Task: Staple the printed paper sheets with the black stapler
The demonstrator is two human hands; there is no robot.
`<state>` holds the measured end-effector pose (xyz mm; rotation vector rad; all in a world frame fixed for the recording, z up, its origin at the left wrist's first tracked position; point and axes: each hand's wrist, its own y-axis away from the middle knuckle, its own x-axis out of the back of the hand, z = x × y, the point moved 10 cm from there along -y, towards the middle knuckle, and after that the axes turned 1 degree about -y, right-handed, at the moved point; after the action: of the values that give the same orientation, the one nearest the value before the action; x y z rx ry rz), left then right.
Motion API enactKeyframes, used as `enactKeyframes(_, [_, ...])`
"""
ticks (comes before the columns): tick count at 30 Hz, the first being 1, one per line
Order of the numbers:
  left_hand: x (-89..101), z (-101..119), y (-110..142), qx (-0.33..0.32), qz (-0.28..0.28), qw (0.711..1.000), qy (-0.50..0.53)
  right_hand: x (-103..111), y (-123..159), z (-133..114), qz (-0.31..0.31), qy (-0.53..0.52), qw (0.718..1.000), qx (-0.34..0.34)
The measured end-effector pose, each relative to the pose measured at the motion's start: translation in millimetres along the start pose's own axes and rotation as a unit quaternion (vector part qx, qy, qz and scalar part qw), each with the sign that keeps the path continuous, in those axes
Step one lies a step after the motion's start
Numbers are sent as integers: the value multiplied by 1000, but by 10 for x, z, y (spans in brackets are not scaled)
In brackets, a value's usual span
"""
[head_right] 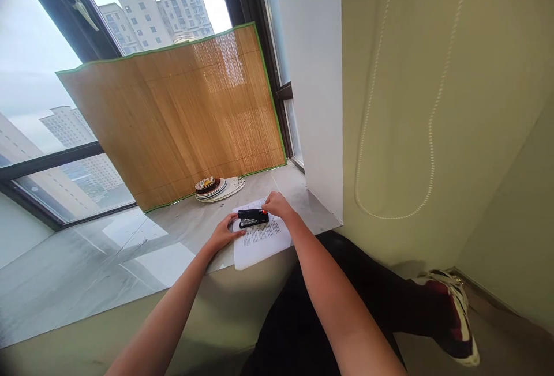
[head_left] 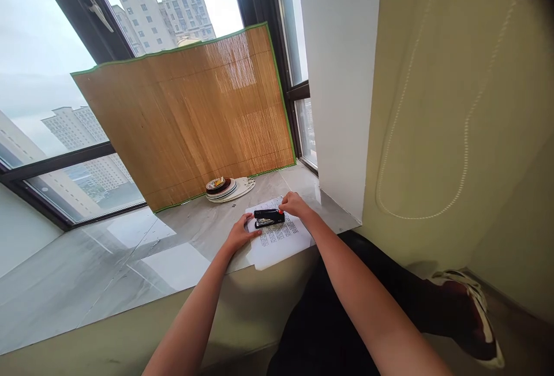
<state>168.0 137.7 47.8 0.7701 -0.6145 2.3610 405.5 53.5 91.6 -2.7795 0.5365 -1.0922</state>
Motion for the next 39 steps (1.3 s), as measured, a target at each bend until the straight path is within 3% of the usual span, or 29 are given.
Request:
enactKeyframes(4, [11, 24, -8, -4, -3, 1000, -1, 33, 7, -37, 5, 18, 1000, -7])
enactKeyframes(9, [141, -35, -15, 32, 46, 997, 51, 48, 52, -209, 28, 33, 999, 17])
enactKeyframes(11, [160, -63, -35, 41, 55, 992, 106, -51, 49, -266, 19, 22, 999, 44])
enactKeyframes(13, [163, -73, -47, 48, 56, 989, 131, -257, 57, -355, -32, 23, 995, 97])
enactKeyframes(16, [163, -46, -38, 42, 54, 985, 156, -491, 75, -371, -80, 82, 987, 111])
enactKeyframes(20, [248, -69, -5, 30, 87, 970, 224, -477, 82, -414, -39, 133, 986, 97])
enactKeyframes(23, [338, -176, 14, 47, 121, 944, 305, -379, 117, -507, 15, 134, 986, 102])
enactKeyframes(27, [349, -289, 23, 96, 118, 883, 444, -316, 278, -850, 78, 172, 954, 232])
enactKeyframes(31, [178, -275, 71, 167, 58, 817, 548, -495, 489, -1107, 57, 242, 898, 362])
enactKeyframes(34, [25, -206, 126, 204, 2, 788, 581, -619, 607, -1183, 53, 267, 864, 424])
enactKeyframes(39, [24, -264, 162, 234, 14, 763, 603, -734, 664, -1199, 69, 280, 833, 472])
